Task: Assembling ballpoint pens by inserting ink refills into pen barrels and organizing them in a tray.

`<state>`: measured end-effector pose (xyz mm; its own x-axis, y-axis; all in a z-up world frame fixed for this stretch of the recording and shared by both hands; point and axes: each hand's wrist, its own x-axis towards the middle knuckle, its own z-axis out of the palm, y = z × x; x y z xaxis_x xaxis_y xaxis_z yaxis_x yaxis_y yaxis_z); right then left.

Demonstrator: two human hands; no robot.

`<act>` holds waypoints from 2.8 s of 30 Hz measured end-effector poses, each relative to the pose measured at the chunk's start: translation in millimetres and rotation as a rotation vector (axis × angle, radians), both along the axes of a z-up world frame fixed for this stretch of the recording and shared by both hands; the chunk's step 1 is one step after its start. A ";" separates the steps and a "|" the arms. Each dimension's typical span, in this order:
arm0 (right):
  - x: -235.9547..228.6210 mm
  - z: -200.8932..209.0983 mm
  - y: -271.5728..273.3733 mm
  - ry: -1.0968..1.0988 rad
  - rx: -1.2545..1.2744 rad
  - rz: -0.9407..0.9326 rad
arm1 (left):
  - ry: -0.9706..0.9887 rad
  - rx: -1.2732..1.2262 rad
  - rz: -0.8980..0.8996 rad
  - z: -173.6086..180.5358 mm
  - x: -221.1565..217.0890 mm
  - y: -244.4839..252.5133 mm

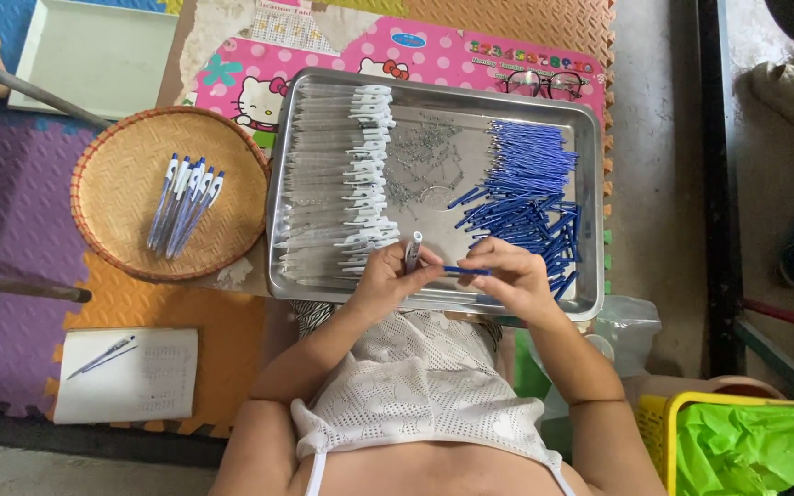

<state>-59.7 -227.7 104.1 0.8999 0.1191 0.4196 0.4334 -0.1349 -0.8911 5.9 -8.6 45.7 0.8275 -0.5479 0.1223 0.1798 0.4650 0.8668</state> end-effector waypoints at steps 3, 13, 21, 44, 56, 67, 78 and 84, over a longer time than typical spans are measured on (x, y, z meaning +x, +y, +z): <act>21.9 0.7 0.7 -0.025 0.079 -0.057 | -0.069 0.012 0.003 -0.1 13.4 -3.5; 55.6 79.9 35.4 -0.082 0.332 -0.038 | -0.277 0.059 -0.090 82.0 21.7 27.3; 52.7 90.3 37.8 -0.065 0.248 -0.028 | -0.352 0.109 -0.066 94.1 18.3 29.5; 30.1 86.0 42.6 -0.144 0.013 -0.140 | -0.513 0.205 0.018 71.5 2.6 18.2; 8.9 48.8 32.7 -0.078 -0.128 -0.209 | -0.438 0.202 -0.020 59.5 -20.3 10.9; -1.7 33.5 40.8 -0.251 0.067 -0.398 | -0.560 0.384 -0.101 85.3 -23.2 19.4; -10.9 -14.1 31.3 -0.376 0.164 -0.300 | -0.406 0.162 -0.256 66.2 -31.4 5.1; -9.0 -0.4 46.5 -0.356 0.200 -0.335 | -0.541 0.253 -0.196 70.5 -18.8 7.9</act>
<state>-68.7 -181.2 103.6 0.6727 -0.2645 0.6911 0.6758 -0.1607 -0.7193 -12.9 -0.7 116.2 0.5662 -0.7498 0.3424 -0.2544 0.2361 0.9378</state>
